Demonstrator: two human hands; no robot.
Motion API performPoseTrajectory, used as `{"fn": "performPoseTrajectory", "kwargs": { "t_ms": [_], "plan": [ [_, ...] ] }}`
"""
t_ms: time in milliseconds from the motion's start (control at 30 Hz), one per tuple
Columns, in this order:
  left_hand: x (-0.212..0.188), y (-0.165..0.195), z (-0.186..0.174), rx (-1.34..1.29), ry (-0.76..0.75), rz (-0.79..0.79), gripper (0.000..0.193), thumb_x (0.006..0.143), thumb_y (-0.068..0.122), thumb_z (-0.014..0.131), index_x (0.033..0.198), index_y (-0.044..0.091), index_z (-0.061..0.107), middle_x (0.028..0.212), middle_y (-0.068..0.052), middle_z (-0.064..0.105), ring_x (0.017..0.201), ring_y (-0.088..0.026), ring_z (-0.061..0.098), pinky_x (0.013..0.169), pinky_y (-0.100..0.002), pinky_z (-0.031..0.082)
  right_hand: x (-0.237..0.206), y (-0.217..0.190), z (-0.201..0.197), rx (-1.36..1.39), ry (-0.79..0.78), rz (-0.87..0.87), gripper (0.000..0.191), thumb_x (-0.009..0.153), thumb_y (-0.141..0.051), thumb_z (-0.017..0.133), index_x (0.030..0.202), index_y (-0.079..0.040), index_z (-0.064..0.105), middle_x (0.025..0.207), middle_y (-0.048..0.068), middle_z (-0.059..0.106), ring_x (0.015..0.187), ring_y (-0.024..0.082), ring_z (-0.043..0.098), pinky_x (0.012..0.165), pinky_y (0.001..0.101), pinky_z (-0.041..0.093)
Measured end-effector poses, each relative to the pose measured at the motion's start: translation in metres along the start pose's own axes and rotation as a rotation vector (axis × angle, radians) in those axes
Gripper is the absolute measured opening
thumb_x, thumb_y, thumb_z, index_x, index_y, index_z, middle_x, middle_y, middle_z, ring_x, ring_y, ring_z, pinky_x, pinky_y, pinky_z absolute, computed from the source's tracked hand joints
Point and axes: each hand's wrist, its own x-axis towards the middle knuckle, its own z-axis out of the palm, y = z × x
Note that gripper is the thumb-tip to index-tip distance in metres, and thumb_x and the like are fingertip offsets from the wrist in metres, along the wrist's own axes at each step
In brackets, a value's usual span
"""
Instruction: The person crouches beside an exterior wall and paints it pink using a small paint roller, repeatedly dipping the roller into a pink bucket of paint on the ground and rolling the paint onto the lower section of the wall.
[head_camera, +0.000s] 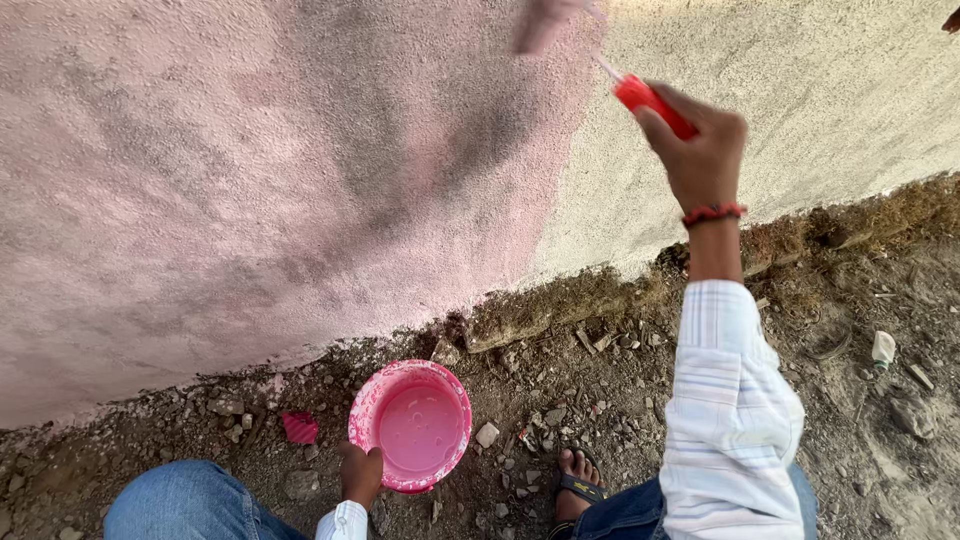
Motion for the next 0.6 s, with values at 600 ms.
{"fn": "performPoseTrajectory", "kwargs": {
  "t_ms": [600],
  "plan": [
    [-0.003,0.0,0.001,-0.149,-0.02,0.008,0.06,0.091,0.015,0.061,0.136,-0.005,0.027,0.117,-0.034,0.063,0.088,-0.041,0.074,0.061,-0.049,0.066,0.009,-0.032,0.011,-0.187,-0.097,-0.113,0.029,0.102,-0.027,0.081,0.127,-0.012,0.076,0.107,0.009,0.079,0.076,0.012,0.073,0.067,0.0268,0.059]
  ]
}}
